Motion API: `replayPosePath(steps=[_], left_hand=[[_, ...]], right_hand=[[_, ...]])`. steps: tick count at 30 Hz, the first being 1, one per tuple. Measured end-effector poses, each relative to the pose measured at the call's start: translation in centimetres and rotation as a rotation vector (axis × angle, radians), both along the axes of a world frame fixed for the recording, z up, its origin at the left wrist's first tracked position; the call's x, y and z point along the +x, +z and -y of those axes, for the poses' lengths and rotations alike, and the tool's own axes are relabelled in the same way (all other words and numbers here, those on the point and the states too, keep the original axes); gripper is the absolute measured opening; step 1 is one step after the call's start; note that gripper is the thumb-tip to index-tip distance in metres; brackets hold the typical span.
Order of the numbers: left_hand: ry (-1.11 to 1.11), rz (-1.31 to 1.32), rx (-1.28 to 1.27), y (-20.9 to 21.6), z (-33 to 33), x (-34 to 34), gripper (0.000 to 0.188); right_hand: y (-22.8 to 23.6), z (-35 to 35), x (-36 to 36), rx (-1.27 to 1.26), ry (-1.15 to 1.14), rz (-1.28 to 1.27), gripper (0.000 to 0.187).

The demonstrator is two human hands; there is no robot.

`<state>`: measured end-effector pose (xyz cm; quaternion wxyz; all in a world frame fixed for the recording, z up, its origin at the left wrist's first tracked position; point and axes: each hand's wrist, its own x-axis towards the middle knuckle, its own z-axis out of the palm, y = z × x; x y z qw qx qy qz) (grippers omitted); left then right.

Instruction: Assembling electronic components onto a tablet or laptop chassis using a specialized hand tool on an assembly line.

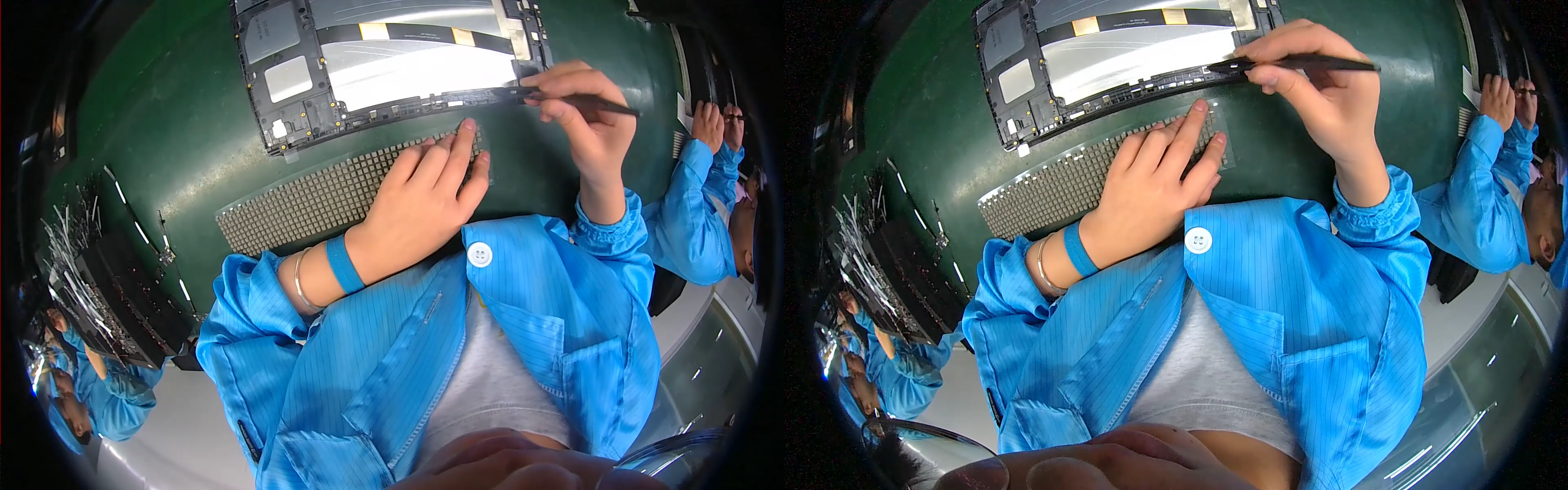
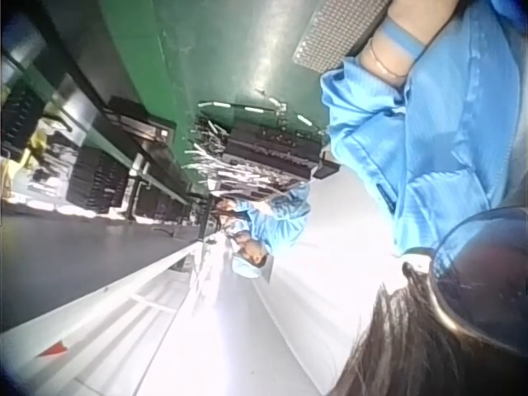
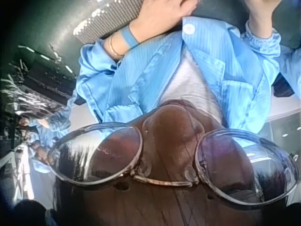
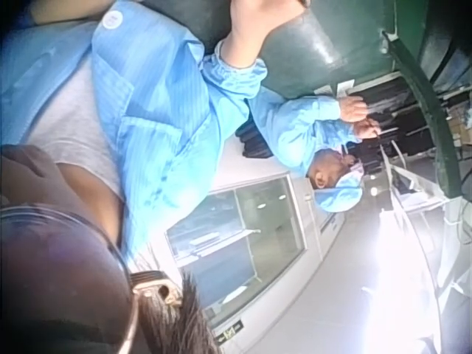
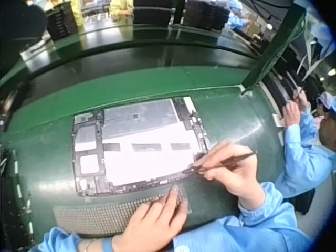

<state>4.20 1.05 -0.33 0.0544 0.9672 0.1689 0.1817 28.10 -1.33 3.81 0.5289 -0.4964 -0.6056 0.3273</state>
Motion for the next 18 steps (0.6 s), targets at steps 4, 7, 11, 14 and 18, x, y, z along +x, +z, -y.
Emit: replayPosePath(steps=[4,7,11,14,18], left_hand=[[-0.003,0.014,-0.017,0.0,-0.1,0.0,0.041],[-0.006,0.019,-0.011,0.1,-0.1,0.0,0.041],[-0.012,0.008,-0.007,0.1,-0.1,0.0,0.041],[0.000,0.041,-0.011,0.0,0.0,0.1,0.039],[-0.004,0.038,0.002,0.0,0.0,0.1,0.037]], right_hand=[[0.8,0.5,-0.3,0.268,0.116,0.479,0.020],[-0.4,2.9,-0.6,0.048,-0.170,-0.097,0.014],[-1.0,4.7,-1.5,-0.160,-0.046,-0.036,0.016],[-1.9,5.2,-1.4,-0.401,-0.059,-0.143,0.019],[-2.1,4.8,-1.3,-0.437,-0.061,-0.186,0.016]])
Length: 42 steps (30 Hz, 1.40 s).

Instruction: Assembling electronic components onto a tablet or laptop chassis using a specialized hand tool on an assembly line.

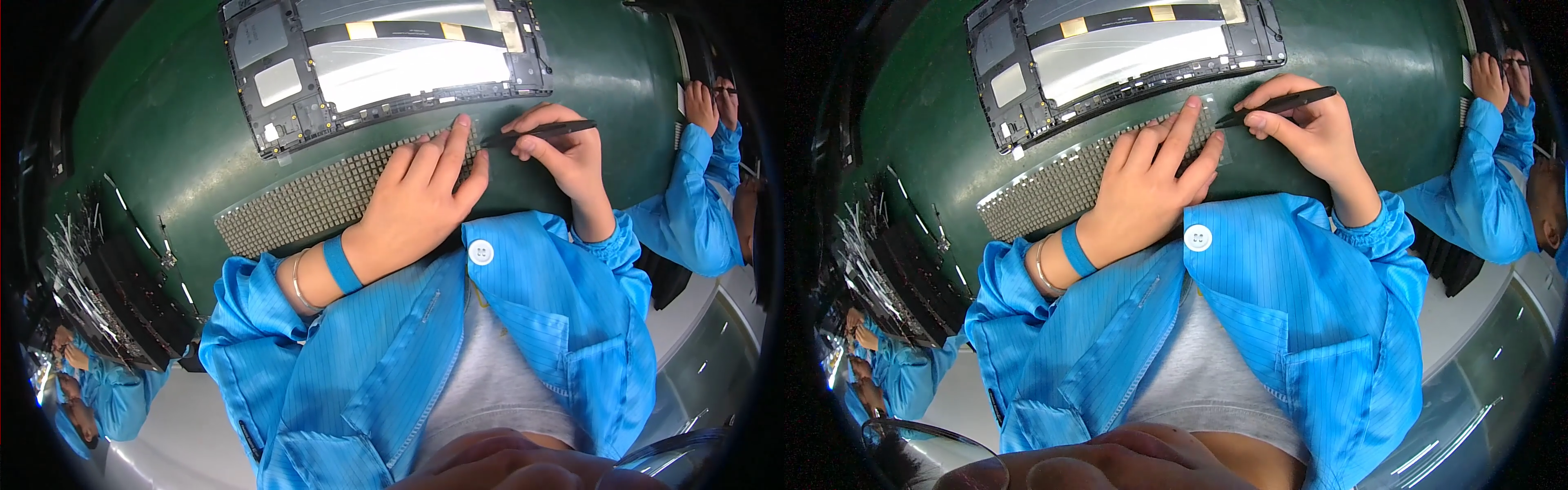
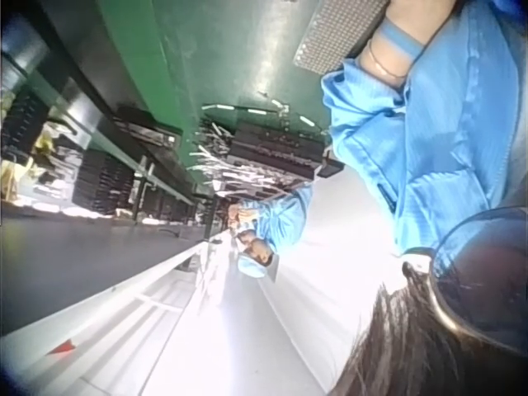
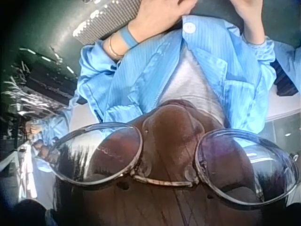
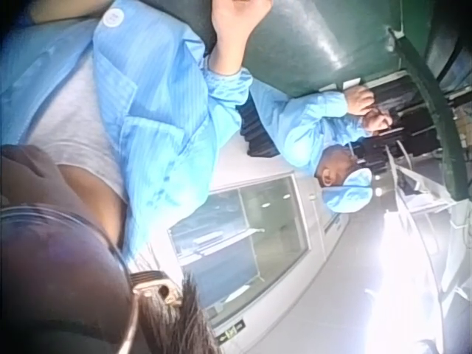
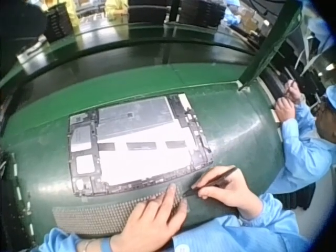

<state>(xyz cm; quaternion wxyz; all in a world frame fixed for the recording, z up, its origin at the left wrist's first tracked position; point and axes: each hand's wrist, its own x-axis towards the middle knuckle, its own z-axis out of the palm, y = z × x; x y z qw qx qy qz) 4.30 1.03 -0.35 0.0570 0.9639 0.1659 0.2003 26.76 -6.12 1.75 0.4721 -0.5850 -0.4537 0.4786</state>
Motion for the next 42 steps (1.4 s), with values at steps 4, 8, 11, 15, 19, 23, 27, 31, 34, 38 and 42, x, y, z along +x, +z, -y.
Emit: replayPosePath(steps=[4,8,11,15,19,23,27,31,34,38,42], left_hand=[[0.000,-0.001,0.023,0.0,0.0,-0.1,0.036],[-0.006,0.007,0.020,0.0,-0.1,0.0,0.035],[-0.007,0.013,0.025,-0.1,-0.1,0.0,0.034],[0.001,0.021,0.022,-0.1,-0.1,0.1,0.033],[-0.001,0.023,0.013,0.0,-0.1,0.1,0.031],[0.007,0.026,0.020,-0.2,0.0,0.2,0.031],[0.010,0.022,0.017,0.1,0.0,0.1,0.031],[0.006,0.022,0.014,-0.1,-0.1,0.1,0.031],[0.010,0.021,0.010,0.0,-0.1,0.0,0.030],[0.023,0.034,0.012,-0.2,0.1,-0.1,0.031],[0.019,0.035,0.018,-0.1,0.0,0.0,0.030]], right_hand=[[-0.1,-0.2,-0.1,0.008,-0.015,-0.037,0.016],[0.1,-0.3,-0.2,-0.018,-0.002,-0.024,0.016],[0.2,-0.4,0.0,-0.019,0.034,0.036,0.014],[0.4,-0.6,-0.1,0.053,0.077,0.131,0.012],[0.4,-0.1,-0.2,0.112,0.026,0.060,0.011],[1.4,-0.3,-0.1,0.284,-0.061,0.076,0.012],[3.0,-2.1,0.8,0.506,-0.088,0.209,0.012],[3.1,-3.1,0.8,0.500,-0.039,0.255,0.012],[3.3,-3.0,0.8,0.467,-0.047,0.307,0.012],[3.2,-2.9,0.9,0.464,-0.041,0.323,0.012],[3.3,-3.0,1.0,0.484,-0.023,0.330,0.013]])
